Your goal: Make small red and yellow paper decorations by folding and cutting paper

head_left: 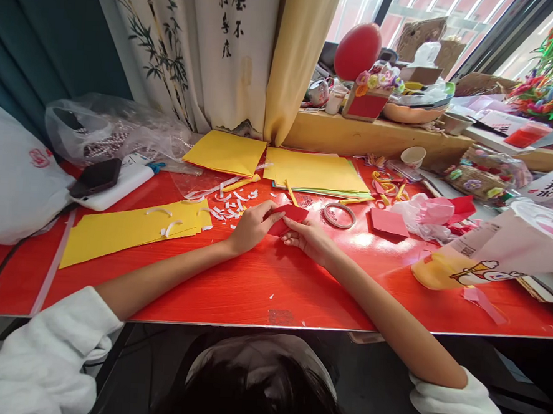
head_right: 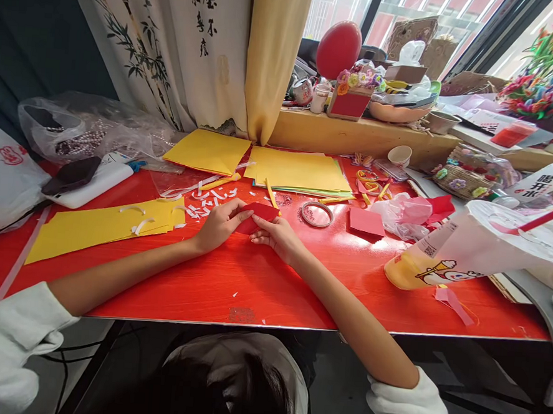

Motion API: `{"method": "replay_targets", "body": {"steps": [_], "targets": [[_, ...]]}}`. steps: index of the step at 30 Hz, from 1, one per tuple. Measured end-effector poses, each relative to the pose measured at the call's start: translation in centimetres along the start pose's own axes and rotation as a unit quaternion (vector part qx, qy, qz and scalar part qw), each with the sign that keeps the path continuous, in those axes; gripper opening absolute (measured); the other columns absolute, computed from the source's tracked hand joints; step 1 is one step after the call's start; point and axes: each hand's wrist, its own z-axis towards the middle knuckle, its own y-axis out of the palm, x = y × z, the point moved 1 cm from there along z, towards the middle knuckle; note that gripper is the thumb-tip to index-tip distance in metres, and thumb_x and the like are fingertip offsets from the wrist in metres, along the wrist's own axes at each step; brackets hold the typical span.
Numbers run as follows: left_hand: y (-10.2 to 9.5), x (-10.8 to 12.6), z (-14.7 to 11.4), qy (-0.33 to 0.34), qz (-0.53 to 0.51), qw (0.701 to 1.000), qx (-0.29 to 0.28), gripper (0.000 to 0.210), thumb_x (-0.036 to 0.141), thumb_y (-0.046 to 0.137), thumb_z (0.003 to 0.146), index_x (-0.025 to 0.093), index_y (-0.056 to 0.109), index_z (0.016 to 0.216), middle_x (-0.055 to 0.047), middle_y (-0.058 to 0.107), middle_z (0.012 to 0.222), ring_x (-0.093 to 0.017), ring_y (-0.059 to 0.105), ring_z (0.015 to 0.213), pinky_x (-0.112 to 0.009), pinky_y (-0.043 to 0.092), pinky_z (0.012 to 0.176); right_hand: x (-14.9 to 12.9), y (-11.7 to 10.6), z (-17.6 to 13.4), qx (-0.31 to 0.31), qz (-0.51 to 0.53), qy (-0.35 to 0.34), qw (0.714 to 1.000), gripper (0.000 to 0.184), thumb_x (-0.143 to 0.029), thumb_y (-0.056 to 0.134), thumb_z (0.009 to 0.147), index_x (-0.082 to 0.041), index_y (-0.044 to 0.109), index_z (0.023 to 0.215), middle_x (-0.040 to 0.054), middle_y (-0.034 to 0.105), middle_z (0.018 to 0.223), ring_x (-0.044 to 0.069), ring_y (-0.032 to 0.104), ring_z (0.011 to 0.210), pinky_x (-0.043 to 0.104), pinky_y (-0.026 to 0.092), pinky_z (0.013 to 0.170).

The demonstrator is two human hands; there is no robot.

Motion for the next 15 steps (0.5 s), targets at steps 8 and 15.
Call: {"method": "replay_targets", "body": {"steps": [8, 15], "targets": [[0.0, -0.7, 0.2, -0.065, -0.074, 0.995, 0.017, 0.025, 0.039, 0.053, 0.085, 0.017, 0.052, 0.074, 0.004, 0.046, 0.062, -0.008, 0.039, 0.058, -0.022, 0.032, 0.056, 0.0, -0.1, 0.1, 0.046, -0.077, -0.097, 0.991, 0.036, -0.027, 0.078, 0.064, -0.015, 0.056, 0.09, -0.0052, 0.057, 0.052, 0.006, 0.05, 0.043, 0.015, 0.036, 0.039], [0.1, -1.7, 0.6, -0.116, -0.166, 0.978, 0.041, 0.027, 0.042, 0.06, 0.08, 0.016, 0.053, 0.076, 0.003, 0.051, 0.067, -0.008, 0.044, 0.058, -0.019, 0.035, 0.05, -0.1, 0.2, -0.2, 0.041, -0.129, -0.164, 0.977, 0.094, -0.025, 0.074, 0.068, -0.022, 0.018, 0.143, -0.0092, 0.054, 0.051, 0.014, 0.057, 0.046, 0.023, 0.045, 0.043]]}}
